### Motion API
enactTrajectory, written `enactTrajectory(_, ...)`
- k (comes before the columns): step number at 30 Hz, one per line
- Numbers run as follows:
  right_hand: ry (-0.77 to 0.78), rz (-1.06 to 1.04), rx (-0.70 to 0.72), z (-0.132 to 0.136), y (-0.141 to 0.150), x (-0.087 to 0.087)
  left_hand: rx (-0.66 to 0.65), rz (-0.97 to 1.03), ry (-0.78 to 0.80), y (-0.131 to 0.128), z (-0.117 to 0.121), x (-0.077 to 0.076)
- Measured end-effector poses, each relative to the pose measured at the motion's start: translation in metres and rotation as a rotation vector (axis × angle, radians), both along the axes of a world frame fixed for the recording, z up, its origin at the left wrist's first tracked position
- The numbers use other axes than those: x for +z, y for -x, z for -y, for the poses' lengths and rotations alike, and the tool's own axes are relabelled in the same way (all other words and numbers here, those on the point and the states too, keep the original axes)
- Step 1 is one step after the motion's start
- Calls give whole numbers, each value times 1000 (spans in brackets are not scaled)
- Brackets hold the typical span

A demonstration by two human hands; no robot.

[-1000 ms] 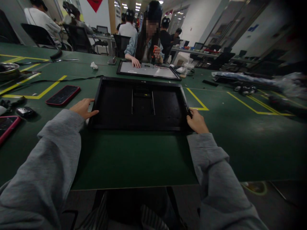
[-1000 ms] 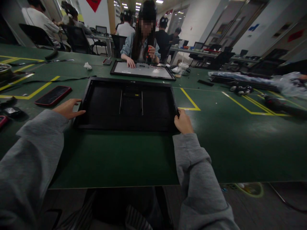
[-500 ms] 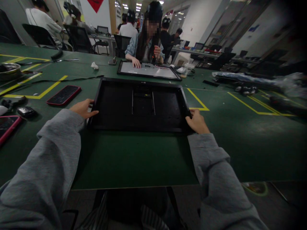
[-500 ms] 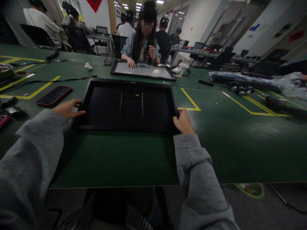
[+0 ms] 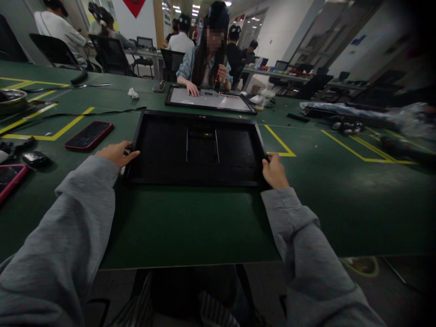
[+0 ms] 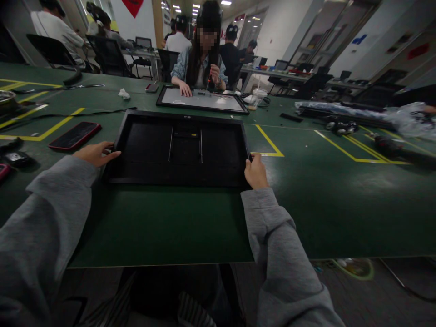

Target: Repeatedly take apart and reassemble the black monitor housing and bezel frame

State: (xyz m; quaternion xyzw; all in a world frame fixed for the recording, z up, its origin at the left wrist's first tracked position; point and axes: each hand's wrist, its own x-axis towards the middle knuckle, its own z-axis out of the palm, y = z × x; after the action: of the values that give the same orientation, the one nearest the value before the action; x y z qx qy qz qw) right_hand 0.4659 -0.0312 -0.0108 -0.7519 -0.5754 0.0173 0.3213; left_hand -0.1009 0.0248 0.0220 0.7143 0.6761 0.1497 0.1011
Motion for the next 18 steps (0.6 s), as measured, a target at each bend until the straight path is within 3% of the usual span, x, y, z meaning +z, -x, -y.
enactTrajectory(8,-21,11,4,-1,0,2,116,-264,43,-24,10,11)
enactTrajectory(18,40,61,10,0,3,5,82,-439,50,-33,15,18)
